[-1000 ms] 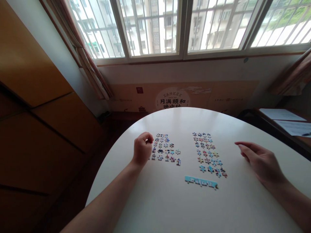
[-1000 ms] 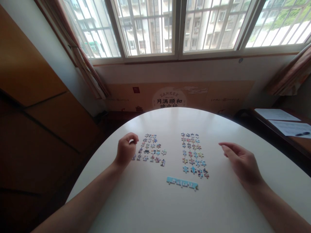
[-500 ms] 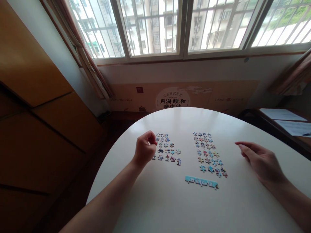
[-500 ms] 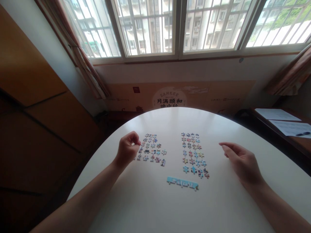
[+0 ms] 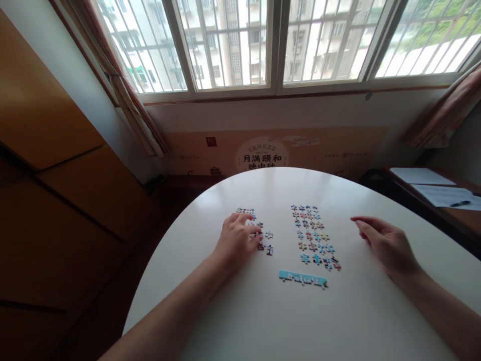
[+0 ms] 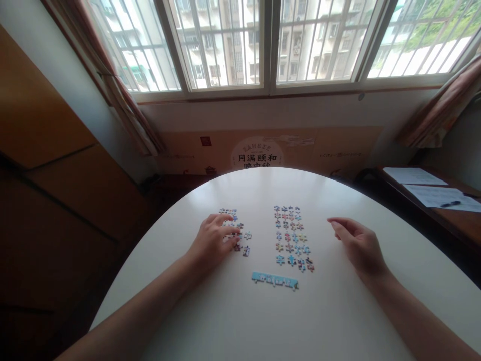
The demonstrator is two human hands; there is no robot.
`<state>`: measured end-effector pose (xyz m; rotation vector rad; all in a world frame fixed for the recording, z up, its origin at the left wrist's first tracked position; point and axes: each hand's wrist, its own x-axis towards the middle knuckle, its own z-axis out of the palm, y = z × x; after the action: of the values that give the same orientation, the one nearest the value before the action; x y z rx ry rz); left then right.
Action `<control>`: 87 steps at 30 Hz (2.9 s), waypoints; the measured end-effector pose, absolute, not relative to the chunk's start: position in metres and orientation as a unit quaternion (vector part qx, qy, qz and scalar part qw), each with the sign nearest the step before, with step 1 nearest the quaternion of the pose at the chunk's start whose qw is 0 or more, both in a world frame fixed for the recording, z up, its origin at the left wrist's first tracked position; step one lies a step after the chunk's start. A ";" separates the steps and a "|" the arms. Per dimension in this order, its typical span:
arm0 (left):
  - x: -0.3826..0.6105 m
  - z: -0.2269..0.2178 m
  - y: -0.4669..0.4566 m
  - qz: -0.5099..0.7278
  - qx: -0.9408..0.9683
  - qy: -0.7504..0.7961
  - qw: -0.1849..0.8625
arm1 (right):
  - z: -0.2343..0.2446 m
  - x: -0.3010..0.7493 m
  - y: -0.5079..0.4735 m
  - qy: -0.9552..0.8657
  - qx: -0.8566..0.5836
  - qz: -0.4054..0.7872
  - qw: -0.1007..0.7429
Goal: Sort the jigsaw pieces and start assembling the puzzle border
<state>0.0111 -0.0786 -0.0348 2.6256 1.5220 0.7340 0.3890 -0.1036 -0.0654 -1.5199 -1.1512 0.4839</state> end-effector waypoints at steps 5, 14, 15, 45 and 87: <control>0.015 -0.036 -0.078 0.232 0.841 0.490 0.002 | -0.062 0.387 -0.104 -0.455 -0.643 0.251 0.563; 0.012 -0.036 -0.070 0.233 0.841 0.488 0.003 | -0.057 0.382 -0.103 -0.451 -0.642 0.250 0.568; 0.012 -0.036 -0.069 0.232 0.842 0.487 0.002 | -0.057 0.382 -0.102 -0.452 -0.639 0.250 0.570; 0.013 -0.023 -0.063 0.290 0.845 0.445 0.064 | -0.067 0.385 -0.089 -0.483 -0.607 0.246 0.582; 0.067 -0.016 -0.134 0.275 0.932 0.228 0.063 | 0.004 0.342 -0.183 -0.893 -0.327 0.118 0.285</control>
<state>0.0674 -0.1339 -0.0164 2.8153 0.6880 0.8318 0.3420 -0.1831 0.0037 -0.8751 -2.3893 0.3165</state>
